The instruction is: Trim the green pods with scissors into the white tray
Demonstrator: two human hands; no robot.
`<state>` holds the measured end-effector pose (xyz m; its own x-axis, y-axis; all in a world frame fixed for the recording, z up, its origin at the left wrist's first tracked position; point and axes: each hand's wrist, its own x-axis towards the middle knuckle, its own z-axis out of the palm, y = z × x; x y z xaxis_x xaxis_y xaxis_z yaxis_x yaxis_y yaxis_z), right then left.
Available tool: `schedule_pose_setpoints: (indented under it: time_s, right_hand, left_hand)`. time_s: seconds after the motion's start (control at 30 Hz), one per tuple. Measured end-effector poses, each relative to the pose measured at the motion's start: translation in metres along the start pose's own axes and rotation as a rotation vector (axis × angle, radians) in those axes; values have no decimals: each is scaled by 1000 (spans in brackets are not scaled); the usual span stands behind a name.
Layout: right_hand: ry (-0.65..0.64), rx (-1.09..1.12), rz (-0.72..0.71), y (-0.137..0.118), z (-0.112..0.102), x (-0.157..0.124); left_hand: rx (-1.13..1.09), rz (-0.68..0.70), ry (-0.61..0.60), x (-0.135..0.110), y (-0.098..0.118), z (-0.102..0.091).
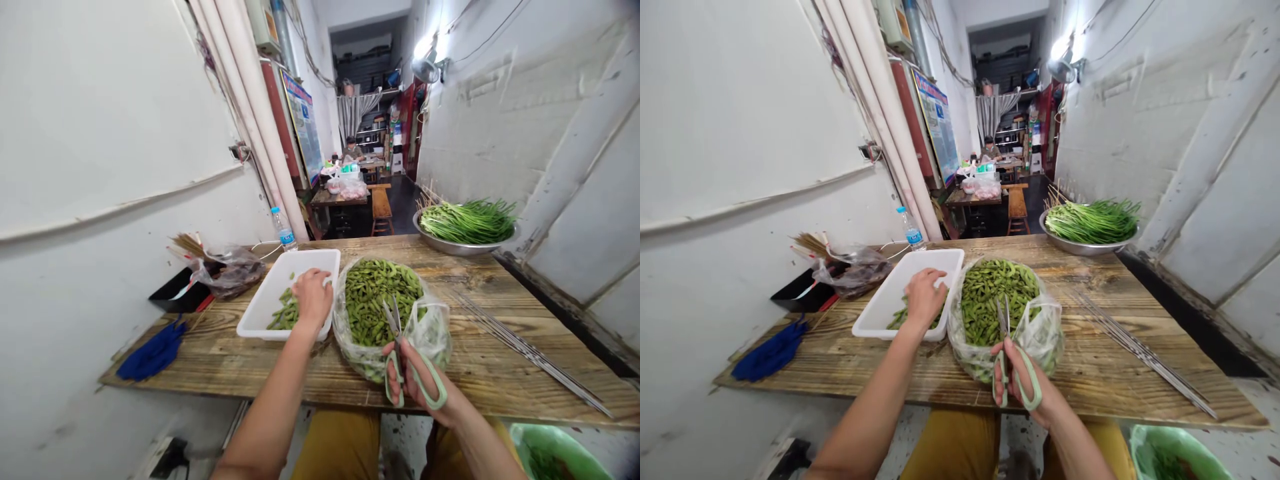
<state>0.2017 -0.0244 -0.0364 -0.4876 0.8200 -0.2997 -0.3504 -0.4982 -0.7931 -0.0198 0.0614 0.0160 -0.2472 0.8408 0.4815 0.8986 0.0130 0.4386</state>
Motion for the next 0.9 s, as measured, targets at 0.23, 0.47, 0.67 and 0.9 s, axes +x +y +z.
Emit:
schedule_pose_setpoints:
  time_s: [0.23,0.47,0.67,0.9]
  right_hand:
    - [-32,93,6,6,-9,2]
    - [14,31,0,5,-10,-3]
    - [120,-79,-78,2,1,-4]
    - [163,-277,-110,3,25,-12]
  left_hand:
    - [-66,216,-290,51,61,81]
    - [-292,36,-282,59,52,74]
    - [-1001,-314,-557,-2,46,27]
    - [-1167,-355,-509,-59,51,7]
